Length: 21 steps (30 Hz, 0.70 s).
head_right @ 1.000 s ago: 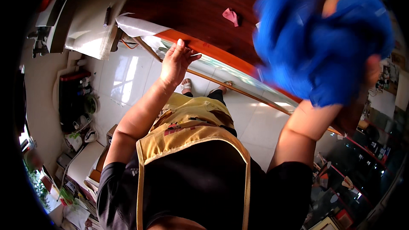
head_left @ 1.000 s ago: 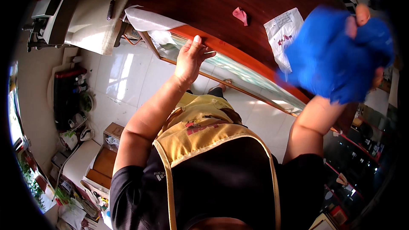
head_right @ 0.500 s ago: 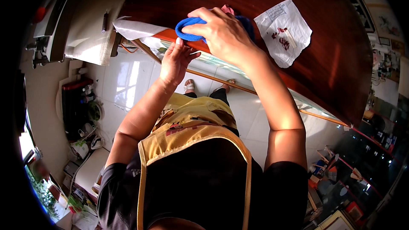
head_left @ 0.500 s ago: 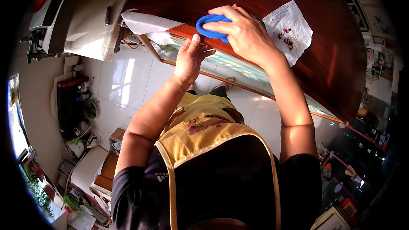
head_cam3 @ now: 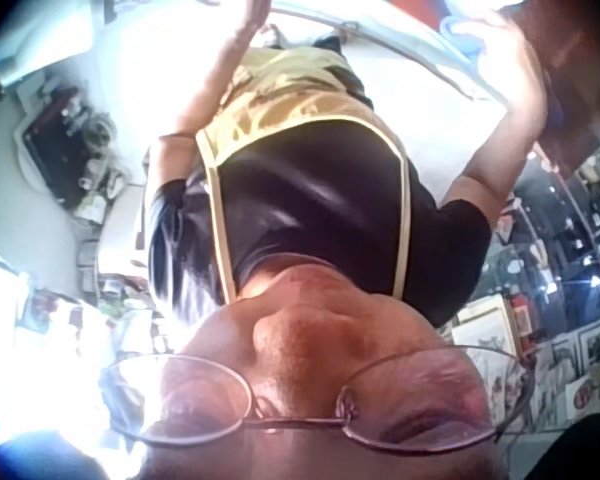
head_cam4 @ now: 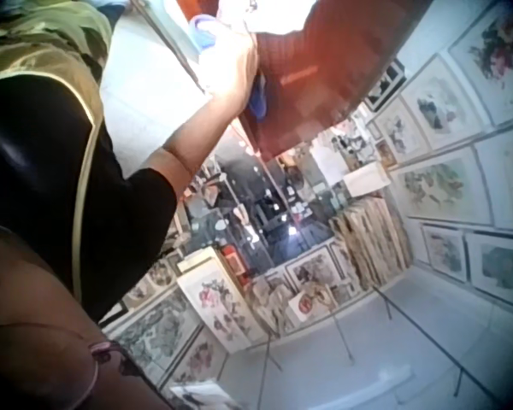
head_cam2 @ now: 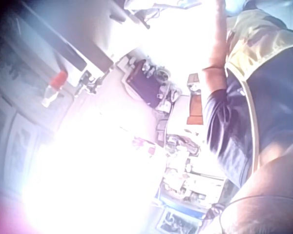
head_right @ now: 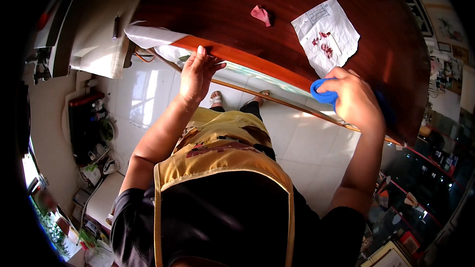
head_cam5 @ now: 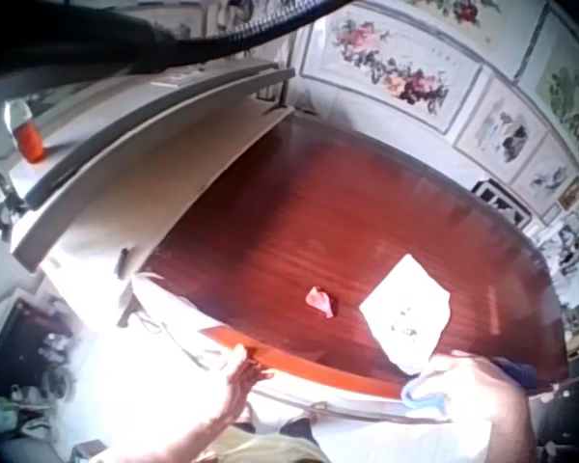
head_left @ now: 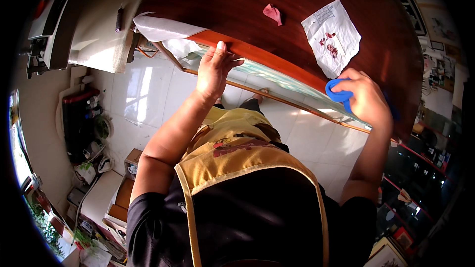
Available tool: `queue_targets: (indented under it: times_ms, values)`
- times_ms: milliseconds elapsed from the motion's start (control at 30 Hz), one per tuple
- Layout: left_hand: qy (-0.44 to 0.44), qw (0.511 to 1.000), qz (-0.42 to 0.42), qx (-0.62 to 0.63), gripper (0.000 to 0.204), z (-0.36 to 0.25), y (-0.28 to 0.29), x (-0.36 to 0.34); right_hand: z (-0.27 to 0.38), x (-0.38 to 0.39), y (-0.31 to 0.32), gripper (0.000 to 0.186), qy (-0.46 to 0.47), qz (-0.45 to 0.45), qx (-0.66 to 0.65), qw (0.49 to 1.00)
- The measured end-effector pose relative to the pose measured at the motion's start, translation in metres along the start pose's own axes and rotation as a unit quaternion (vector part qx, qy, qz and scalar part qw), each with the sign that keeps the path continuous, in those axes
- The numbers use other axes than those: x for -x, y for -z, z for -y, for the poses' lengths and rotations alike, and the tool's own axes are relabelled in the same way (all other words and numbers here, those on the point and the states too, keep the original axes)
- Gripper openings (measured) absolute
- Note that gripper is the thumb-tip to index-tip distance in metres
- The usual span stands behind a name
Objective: The person repairs a wooden table edge by applying a substance from a tube and smoothing it with their finger. They wipe the area with a cloth and repeat the application process on different sections of the table's edge.
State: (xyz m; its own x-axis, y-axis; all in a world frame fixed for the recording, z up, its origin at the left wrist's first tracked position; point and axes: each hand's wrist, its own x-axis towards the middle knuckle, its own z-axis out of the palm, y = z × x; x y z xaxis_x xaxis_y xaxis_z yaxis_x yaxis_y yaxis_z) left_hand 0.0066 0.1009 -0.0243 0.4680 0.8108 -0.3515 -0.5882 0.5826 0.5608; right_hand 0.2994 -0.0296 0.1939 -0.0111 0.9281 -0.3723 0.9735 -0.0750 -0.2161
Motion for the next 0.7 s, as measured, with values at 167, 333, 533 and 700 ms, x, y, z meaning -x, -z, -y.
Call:
queue_targets:
  times_ms: [167, 333, 533, 700]
  values:
    - [-0.001, 1.000, 0.012, 0.006, 0.025, 0.004, 0.010, -0.004, 0.041, -0.035, -0.014, 0.050, 0.015, -0.168, -0.093, 0.981]
    - [0.000, 1.000, -0.023, -0.004, 0.026, -0.002, -0.001, 0.000, 0.077, -0.095, -0.052, 0.037, 0.147, -0.233, -0.013, 0.961]
    - [0.012, 0.999, -0.029, -0.002, 0.026, -0.002, -0.010, -0.002, 0.087, -0.112, -0.089, 0.031, 0.192, -0.232, 0.072, 0.951]
    - [-0.012, 0.999, -0.029, 0.005, 0.026, 0.001, 0.001, -0.001, 0.024, -0.028, -0.082, 0.021, 0.074, -0.186, 0.166, 0.966]
